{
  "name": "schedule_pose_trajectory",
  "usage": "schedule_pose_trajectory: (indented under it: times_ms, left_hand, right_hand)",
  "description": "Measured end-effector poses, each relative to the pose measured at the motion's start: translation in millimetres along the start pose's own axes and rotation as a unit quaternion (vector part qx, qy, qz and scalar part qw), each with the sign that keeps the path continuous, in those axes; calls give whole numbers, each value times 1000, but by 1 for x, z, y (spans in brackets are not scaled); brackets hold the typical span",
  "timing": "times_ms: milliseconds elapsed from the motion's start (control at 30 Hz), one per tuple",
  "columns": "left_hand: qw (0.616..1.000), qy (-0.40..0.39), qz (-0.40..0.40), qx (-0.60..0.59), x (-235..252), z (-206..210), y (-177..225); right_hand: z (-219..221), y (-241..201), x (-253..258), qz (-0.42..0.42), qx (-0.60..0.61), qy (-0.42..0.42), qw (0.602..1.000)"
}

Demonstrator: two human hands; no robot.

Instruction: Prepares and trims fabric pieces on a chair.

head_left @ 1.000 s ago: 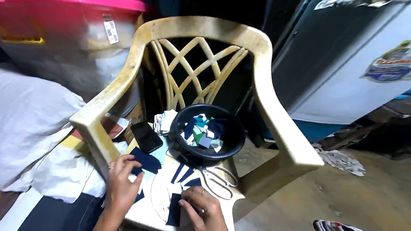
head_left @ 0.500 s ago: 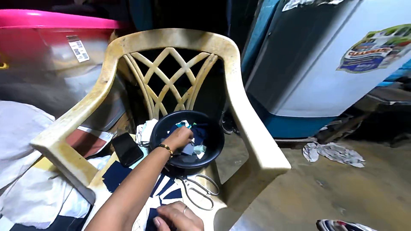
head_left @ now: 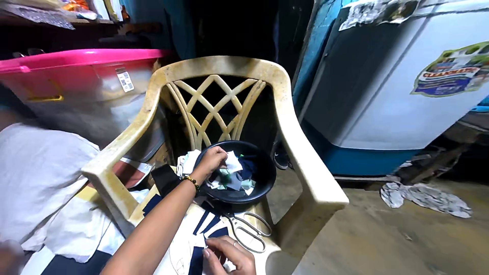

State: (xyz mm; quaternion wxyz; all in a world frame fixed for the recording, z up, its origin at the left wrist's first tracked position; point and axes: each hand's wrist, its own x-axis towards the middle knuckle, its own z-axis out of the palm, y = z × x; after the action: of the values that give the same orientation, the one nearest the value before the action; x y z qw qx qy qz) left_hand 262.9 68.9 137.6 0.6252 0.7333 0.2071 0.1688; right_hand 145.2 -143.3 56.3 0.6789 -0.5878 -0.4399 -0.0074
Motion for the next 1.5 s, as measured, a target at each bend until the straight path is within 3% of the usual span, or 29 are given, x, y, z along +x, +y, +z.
schedule_pose_trajectory:
  times_ms: [133,300,367,433,600,733,967,1100,1233,1367,1500]
  left_hand:
    - [999,-26,12,-28,-31,-2,14]
    - [987,-141,57,-41,-120,-5,6]
    - [986,-141,56,-72,-148,-6,-5]
    - [987,-92,53,-117,-167,-9,-14]
    - [975,43,39,-215,-189,-24,-36]
    - [964,105,56,-239,-204,-29,-54]
    - [968,108,194,-115,-221,-46,-96]
    - [959,74,235,-137,-233,-49,-106]
    - [952,13,268,-146,-242,-54,-105]
    - [951,81,263,-138,-244,-67,-107]
    - [951,122,249,-134,-245,-75,-108]
  right_hand:
    - [3,5,0,25,36,84,995]
    - [-5,1,10,153,200,188,949]
    - [-6,2,10,181,261,197,927]
    - [-5,1,11,203,302,209,908]
    - [-6,5,11,210,310,159,914]
    - [-3,7,8,201,286,109,931]
    - [4,19,-2,129,231,7,964]
    - [11,20,-7,98,178,-27,979]
    - [20,15,-8,102,227,-87,965]
    - [20,11,-9,165,285,-55,943]
    - [11,18,-7,171,259,-51,949]
